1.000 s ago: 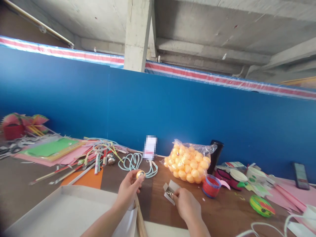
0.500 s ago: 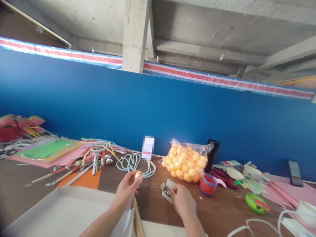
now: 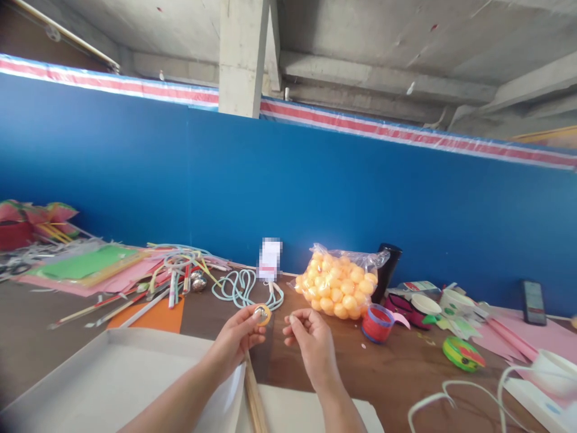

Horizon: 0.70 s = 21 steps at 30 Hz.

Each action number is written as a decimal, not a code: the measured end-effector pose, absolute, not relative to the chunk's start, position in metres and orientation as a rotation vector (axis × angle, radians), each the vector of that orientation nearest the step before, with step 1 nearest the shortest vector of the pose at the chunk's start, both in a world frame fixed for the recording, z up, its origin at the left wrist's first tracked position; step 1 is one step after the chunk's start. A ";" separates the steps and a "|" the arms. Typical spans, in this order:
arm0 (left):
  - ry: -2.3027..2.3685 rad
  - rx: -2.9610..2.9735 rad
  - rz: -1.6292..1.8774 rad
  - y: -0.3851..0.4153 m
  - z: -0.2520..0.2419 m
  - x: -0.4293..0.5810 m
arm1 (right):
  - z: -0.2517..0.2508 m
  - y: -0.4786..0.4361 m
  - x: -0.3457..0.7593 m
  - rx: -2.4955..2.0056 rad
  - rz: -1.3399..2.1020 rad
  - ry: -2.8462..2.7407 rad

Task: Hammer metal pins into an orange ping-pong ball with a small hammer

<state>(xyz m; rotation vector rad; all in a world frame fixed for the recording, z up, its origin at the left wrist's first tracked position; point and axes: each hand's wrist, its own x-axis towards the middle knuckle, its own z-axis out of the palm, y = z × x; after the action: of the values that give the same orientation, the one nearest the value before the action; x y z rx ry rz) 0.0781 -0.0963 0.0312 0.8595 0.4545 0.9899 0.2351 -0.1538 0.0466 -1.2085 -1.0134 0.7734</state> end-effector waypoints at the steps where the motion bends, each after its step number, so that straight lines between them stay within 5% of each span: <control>1: 0.440 0.863 0.979 -0.097 0.032 0.078 | 0.047 -0.154 0.234 -1.196 0.783 -1.009; 21: 0.383 0.967 0.905 -0.100 0.030 0.082 | 0.054 -0.158 0.219 -1.159 0.844 -1.067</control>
<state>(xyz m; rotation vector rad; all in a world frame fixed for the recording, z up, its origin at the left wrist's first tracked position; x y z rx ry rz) 0.0816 -0.0998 0.0303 0.9671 0.3835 0.9048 0.2188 -0.1578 0.0535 -1.1592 -1.0666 0.8437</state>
